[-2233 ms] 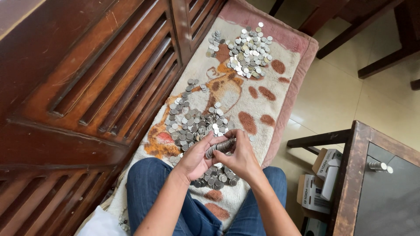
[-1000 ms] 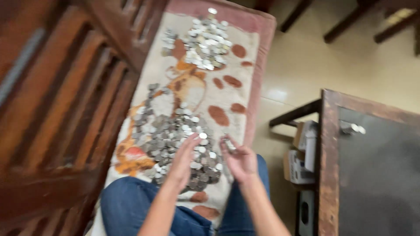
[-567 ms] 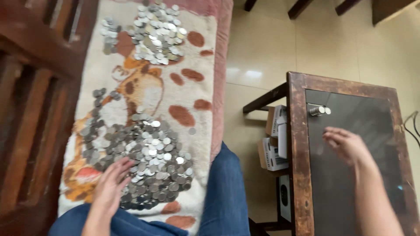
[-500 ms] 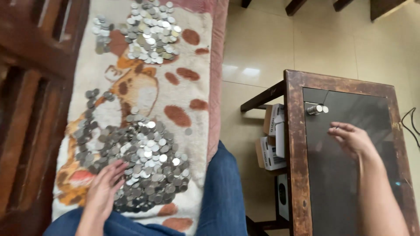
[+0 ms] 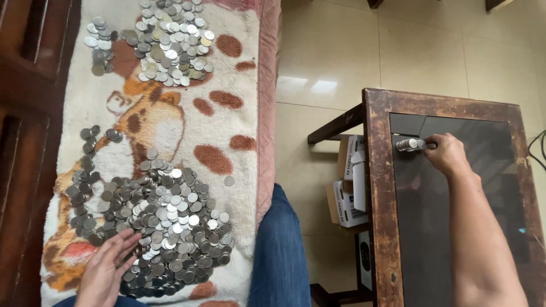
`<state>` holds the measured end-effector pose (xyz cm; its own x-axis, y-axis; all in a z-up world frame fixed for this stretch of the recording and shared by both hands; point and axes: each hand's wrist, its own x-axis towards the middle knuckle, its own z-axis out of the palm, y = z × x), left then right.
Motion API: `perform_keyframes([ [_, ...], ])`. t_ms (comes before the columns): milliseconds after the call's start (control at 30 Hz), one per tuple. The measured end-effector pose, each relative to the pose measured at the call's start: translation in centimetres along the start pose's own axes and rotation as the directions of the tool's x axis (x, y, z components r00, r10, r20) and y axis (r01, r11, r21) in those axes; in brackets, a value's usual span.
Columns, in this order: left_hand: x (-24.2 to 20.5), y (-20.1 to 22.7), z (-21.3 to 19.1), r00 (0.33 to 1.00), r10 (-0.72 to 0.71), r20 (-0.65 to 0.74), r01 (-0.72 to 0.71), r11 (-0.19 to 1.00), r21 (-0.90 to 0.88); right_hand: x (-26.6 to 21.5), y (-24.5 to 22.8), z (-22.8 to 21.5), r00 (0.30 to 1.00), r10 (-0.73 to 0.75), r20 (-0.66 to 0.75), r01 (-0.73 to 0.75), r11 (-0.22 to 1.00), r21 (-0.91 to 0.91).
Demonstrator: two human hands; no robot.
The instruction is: Stacking coins from a pile on a blanket and placing the stacks on a table
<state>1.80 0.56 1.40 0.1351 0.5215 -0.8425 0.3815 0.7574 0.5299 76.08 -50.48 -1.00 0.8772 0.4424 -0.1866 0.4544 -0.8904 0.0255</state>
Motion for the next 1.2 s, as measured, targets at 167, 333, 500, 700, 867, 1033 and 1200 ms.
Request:
perform_keyframes([
  [167,-0.6,-0.2,-0.5,0.999,-0.010,-0.030,0.010,1.000,0.002,0.0,-1.6,0.3,0.998,-0.050,0.039,0.051,0.998,-0.034],
  [333,-0.1,-0.9,-1.2,0.998,-0.049,-0.044,0.049,0.999,-0.013,0.0,-1.1,1.2,0.992,-0.119,-0.035,0.118,0.993,-0.028],
  [500,-0.5,-0.5,-1.3,0.997,-0.058,-0.052,0.054,0.996,-0.064,-1.0,-2.7,-1.8,0.996,0.014,0.086,-0.018,0.999,0.045],
  [700,1.9,-2.7,-3.2,0.997,-0.028,-0.076,0.022,0.997,-0.074,-1.2,-3.6,-3.9,0.984,0.079,0.157,-0.096,0.990,0.103],
  [867,2.1,-3.6,-3.8,0.996,-0.008,-0.088,0.000,0.996,-0.091,-0.6,-3.2,-3.8,0.984,0.066,0.164,-0.075,0.996,0.048],
  [1033,6.6,-7.7,-5.5,0.995,0.078,-0.068,-0.085,0.992,-0.098,0.1,-1.4,-3.3,0.984,0.012,0.180,-0.025,0.997,0.072],
  [1200,7.5,-10.1,-5.9,0.958,0.258,-0.122,-0.260,0.966,-0.001,-1.8,-4.4,-6.5,0.999,0.029,0.030,-0.013,0.901,-0.433],
])
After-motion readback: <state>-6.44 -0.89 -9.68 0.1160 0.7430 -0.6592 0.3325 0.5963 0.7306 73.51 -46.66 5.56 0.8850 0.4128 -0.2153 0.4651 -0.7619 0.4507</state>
